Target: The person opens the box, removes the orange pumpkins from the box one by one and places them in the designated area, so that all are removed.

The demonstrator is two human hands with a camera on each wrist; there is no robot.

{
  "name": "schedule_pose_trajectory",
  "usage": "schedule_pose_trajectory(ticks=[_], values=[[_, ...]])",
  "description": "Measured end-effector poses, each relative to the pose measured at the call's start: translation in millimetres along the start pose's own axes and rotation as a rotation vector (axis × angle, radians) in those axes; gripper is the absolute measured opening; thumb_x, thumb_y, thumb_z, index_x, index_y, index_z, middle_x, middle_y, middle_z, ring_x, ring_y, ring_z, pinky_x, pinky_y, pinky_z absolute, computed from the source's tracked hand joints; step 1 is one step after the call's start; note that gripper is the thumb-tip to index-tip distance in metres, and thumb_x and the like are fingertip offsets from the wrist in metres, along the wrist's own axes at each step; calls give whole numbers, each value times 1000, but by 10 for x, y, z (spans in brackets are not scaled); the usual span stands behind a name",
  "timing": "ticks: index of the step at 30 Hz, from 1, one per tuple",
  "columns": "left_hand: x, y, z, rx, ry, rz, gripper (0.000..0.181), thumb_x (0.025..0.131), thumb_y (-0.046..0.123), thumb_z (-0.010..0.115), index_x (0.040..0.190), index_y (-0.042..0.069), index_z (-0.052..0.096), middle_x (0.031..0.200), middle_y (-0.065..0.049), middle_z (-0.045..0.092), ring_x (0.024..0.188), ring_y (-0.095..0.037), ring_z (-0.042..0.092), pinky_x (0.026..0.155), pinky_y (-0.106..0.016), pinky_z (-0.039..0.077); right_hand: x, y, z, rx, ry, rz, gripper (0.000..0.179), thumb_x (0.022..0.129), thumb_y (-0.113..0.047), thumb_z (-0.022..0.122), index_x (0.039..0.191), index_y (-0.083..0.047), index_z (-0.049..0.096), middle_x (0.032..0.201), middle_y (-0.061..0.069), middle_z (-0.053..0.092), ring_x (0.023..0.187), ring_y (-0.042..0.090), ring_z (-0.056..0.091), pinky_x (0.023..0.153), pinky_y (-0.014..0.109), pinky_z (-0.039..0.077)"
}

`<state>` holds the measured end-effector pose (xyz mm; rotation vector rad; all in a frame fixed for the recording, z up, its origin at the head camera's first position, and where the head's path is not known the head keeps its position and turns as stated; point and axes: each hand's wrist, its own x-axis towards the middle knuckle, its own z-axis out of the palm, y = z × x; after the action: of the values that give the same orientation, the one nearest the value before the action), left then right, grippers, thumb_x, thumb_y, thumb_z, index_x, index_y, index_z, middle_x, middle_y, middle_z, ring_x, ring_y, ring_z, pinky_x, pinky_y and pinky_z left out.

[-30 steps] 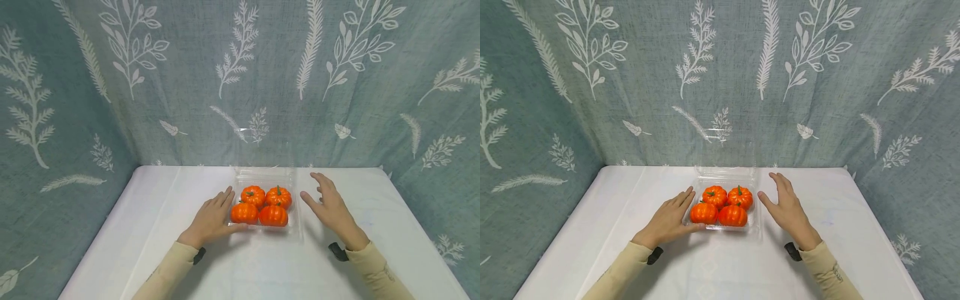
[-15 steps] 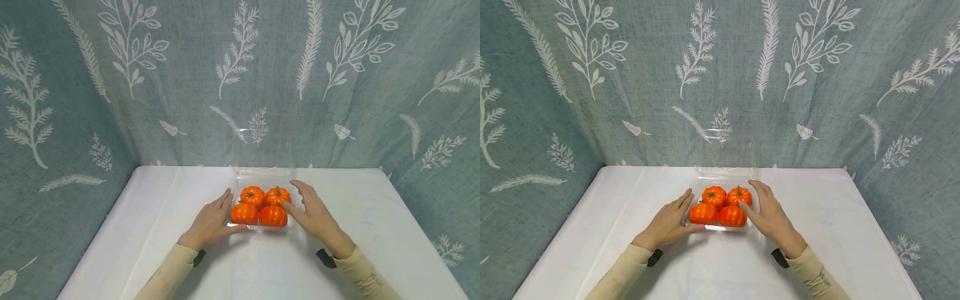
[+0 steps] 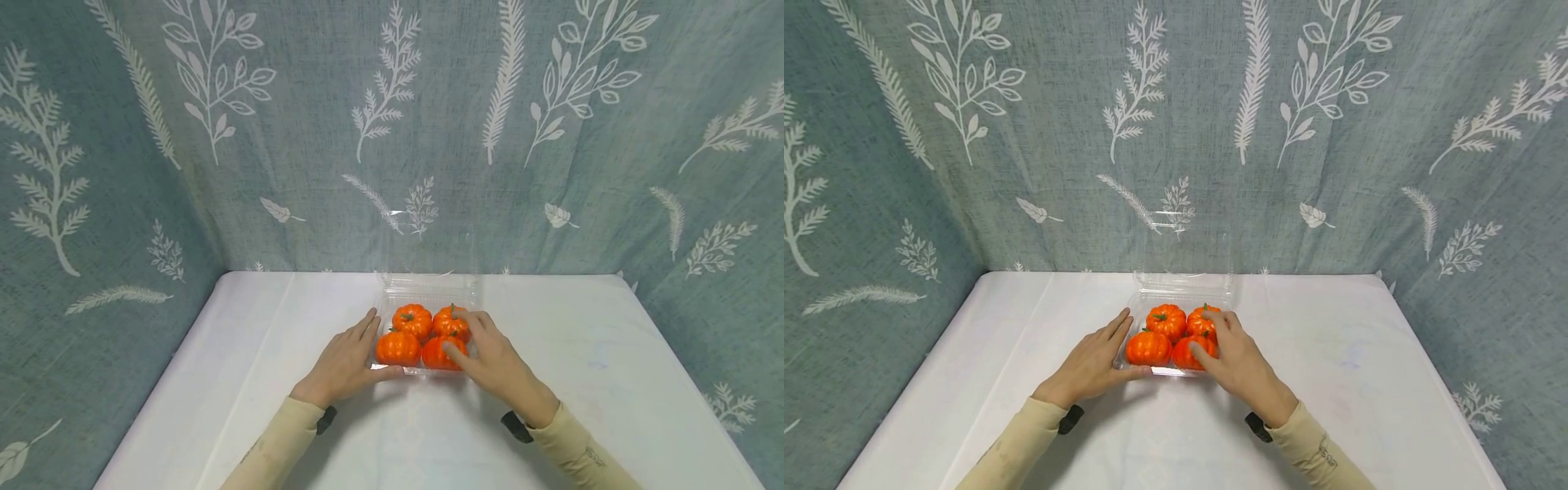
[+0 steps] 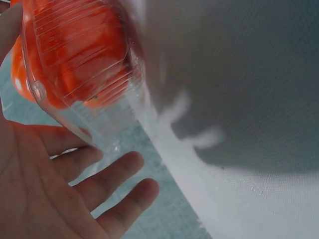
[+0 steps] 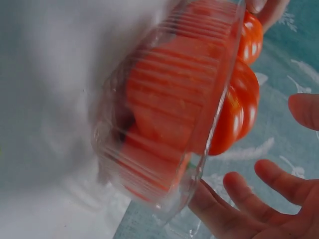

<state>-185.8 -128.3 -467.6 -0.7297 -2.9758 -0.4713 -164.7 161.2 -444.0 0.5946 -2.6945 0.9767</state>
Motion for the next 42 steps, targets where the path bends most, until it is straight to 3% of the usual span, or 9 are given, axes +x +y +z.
schedule_pose_trajectory(ticks=[3,10,17,22,28,31,42], values=[[-2,0,-5,-2,-7,-4,112,83,81,56,156,-1,35,165,-14,28,140,-36,45,110,-52,42,1,-14,54,-36,-19,2,51,93,-34,74,133,-6,58,122,12,57,85,23,60,80,41,55],[9,1,-7,-12,-17,-16,114,82,83,56,156,-1,34,165,-14,26,140,-36,44,110,-51,42,-15,-14,160,-75,-25,-8,41,92,-30,76,123,-6,64,118,10,57,96,30,65,89,47,56],[15,-3,10,-32,-16,-25,115,81,83,56,157,0,32,166,-13,25,140,-36,44,111,-51,41,-14,-31,211,-103,-21,47,38,92,-34,75,120,-9,63,106,13,56,76,26,60,74,46,57],[21,-11,33,-29,-7,-16,115,81,83,57,157,-1,33,165,-14,26,139,-37,45,110,-51,42,-3,-50,208,-102,-23,68,36,94,-35,73,118,-10,64,104,12,58,84,27,61,77,49,55],[14,-10,19,-32,-12,-18,115,82,83,56,157,0,32,166,-13,25,140,-36,45,110,-51,42,2,-36,191,-74,-32,88,39,91,-34,76,118,-9,66,110,9,62,99,28,63,91,47,54],[9,-8,0,-31,-17,-23,114,82,83,55,158,0,32,166,-12,24,140,-37,44,111,-51,41,7,-27,179,-59,-39,98,40,90,-36,76,118,-11,67,110,7,63,100,27,63,91,45,54],[11,-20,14,-37,-26,-34,116,81,85,54,158,1,31,167,-12,23,140,-36,44,111,-51,42,-28,-97,76,51,-18,60,36,89,-33,78,118,-16,65,104,2,71,85,13,64,77,34,57]])
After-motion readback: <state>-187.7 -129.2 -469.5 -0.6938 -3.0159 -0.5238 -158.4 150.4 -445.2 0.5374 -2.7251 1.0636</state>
